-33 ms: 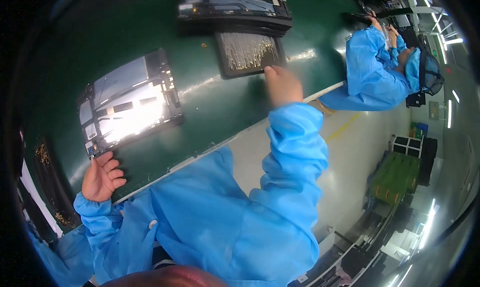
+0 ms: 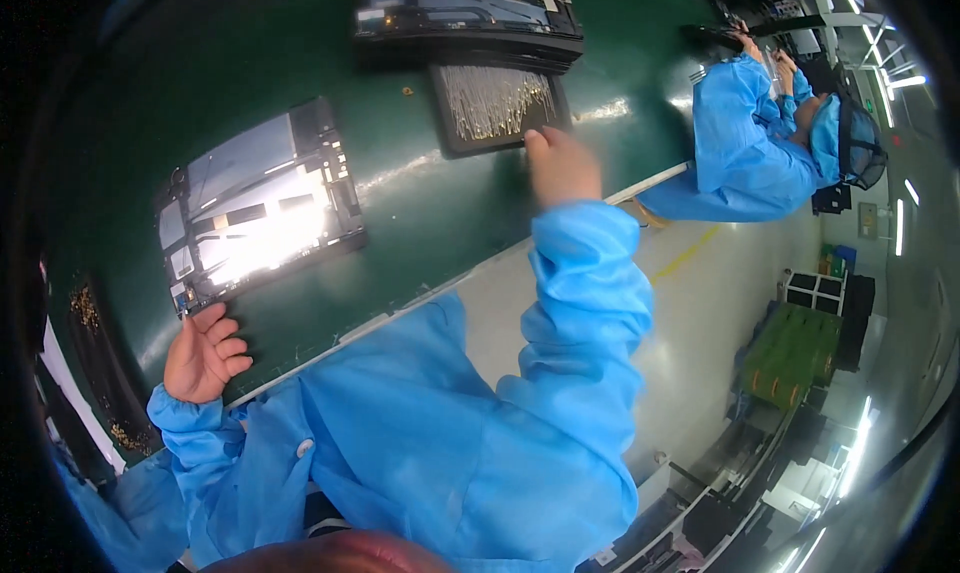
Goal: Assembling or repairing electronic tablet devices on a production line.
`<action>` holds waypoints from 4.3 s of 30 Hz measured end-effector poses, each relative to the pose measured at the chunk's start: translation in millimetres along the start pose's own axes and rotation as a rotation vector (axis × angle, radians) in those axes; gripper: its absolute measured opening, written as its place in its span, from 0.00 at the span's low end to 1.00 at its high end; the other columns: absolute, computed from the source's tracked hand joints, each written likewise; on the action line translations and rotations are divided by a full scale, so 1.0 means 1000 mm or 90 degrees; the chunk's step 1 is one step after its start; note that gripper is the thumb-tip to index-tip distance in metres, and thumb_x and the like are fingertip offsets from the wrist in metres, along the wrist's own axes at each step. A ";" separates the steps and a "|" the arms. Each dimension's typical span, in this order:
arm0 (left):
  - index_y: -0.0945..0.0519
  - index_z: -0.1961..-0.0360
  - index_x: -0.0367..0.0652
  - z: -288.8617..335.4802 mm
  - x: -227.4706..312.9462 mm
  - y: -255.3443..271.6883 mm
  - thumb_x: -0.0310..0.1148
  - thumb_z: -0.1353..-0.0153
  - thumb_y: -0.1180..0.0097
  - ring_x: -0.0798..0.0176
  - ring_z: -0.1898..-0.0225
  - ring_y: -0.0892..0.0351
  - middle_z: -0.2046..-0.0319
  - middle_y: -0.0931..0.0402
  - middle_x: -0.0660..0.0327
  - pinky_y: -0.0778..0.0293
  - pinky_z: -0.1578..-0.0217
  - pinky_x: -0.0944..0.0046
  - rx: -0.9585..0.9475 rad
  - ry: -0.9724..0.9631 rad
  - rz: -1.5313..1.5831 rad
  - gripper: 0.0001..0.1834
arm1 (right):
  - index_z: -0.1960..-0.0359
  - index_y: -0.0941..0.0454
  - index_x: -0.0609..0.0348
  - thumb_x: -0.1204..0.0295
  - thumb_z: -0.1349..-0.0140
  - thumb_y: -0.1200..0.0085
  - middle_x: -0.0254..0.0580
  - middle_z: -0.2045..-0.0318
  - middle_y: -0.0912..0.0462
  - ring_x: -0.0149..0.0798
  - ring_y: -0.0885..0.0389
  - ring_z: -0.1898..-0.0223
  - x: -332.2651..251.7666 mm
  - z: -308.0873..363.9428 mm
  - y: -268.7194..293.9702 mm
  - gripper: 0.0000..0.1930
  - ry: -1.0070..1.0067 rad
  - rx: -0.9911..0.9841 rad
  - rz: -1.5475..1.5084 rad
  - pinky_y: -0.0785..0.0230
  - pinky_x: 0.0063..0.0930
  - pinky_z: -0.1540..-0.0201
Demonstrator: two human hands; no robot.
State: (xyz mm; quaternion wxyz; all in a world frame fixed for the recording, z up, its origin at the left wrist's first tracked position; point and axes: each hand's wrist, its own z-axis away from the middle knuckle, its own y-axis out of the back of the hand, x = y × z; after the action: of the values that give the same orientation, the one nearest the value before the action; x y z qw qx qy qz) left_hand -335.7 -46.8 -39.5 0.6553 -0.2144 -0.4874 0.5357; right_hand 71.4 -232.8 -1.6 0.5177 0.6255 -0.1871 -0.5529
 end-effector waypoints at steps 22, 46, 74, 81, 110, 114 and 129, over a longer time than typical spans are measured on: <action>0.35 0.53 0.35 -0.013 -0.022 -0.070 0.39 0.43 0.57 0.71 0.68 0.33 0.69 0.32 0.60 0.31 0.70 0.72 0.367 -0.021 -0.562 0.21 | 0.68 0.26 0.66 0.60 0.48 0.53 0.38 0.77 0.25 0.31 0.29 0.74 -0.007 0.016 -0.004 0.18 0.072 0.205 -0.165 0.37 0.21 0.68; 0.26 0.69 0.46 -0.078 -0.045 -0.082 0.25 0.56 0.48 0.48 0.60 0.36 0.69 0.31 0.58 0.42 0.57 0.55 0.370 -0.553 -1.269 0.10 | 0.53 0.41 0.69 0.61 0.42 0.60 0.38 0.72 0.28 0.27 0.34 0.73 -0.109 0.110 -0.076 0.22 -0.077 -0.300 -0.826 0.38 0.20 0.70; 0.25 0.72 0.44 -0.081 -0.042 -0.086 0.25 0.58 0.47 0.56 0.68 0.33 0.74 0.31 0.61 0.40 0.67 0.61 0.357 -0.577 -1.282 0.08 | 0.56 0.40 0.65 0.67 0.39 0.66 0.41 0.70 0.25 0.28 0.30 0.69 -0.096 0.112 -0.119 0.14 0.321 -0.068 -0.657 0.38 0.20 0.63; 0.24 0.72 0.44 -0.081 -0.040 -0.090 0.25 0.58 0.47 0.56 0.69 0.33 0.74 0.31 0.60 0.40 0.67 0.61 0.344 -0.557 -1.286 0.08 | 0.58 0.38 0.64 0.68 0.39 0.65 0.42 0.72 0.25 0.30 0.29 0.71 -0.096 0.110 -0.120 0.13 0.350 -0.047 -0.629 0.37 0.21 0.65; 0.30 0.59 0.43 -0.031 -0.031 -0.060 0.34 0.57 0.43 0.44 0.56 0.40 0.59 0.36 0.50 0.43 0.54 0.49 0.475 -0.527 -1.345 0.20 | 0.63 0.35 0.66 0.58 0.42 0.61 0.41 0.81 0.27 0.29 0.32 0.82 -0.053 0.086 -0.062 0.19 -0.054 -0.115 -0.488 0.38 0.21 0.76; 0.28 0.63 0.46 -0.071 -0.037 -0.083 0.34 0.65 0.40 0.52 0.61 0.38 0.63 0.36 0.55 0.41 0.60 0.55 0.222 -0.549 -1.357 0.22 | 0.59 0.35 0.67 0.61 0.41 0.61 0.41 0.79 0.26 0.30 0.28 0.78 -0.043 0.092 -0.069 0.19 0.021 -0.150 -0.434 0.37 0.19 0.74; 0.28 0.60 0.48 -0.115 0.112 0.003 0.36 0.48 0.56 0.43 0.59 0.38 0.59 0.33 0.54 0.43 0.58 0.44 1.011 -0.625 -1.467 0.14 | 0.61 0.33 0.68 0.68 0.43 0.61 0.43 0.79 0.25 0.31 0.26 0.77 -0.032 0.111 -0.072 0.14 0.126 -0.103 -0.444 0.35 0.22 0.72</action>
State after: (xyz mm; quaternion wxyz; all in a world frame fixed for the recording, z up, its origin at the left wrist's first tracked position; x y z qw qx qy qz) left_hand -242.6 84.2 -45.7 0.4258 0.8847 -0.1390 -0.1294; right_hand -61.3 -227.3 -31.0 0.3611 0.6592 0.1325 -0.6461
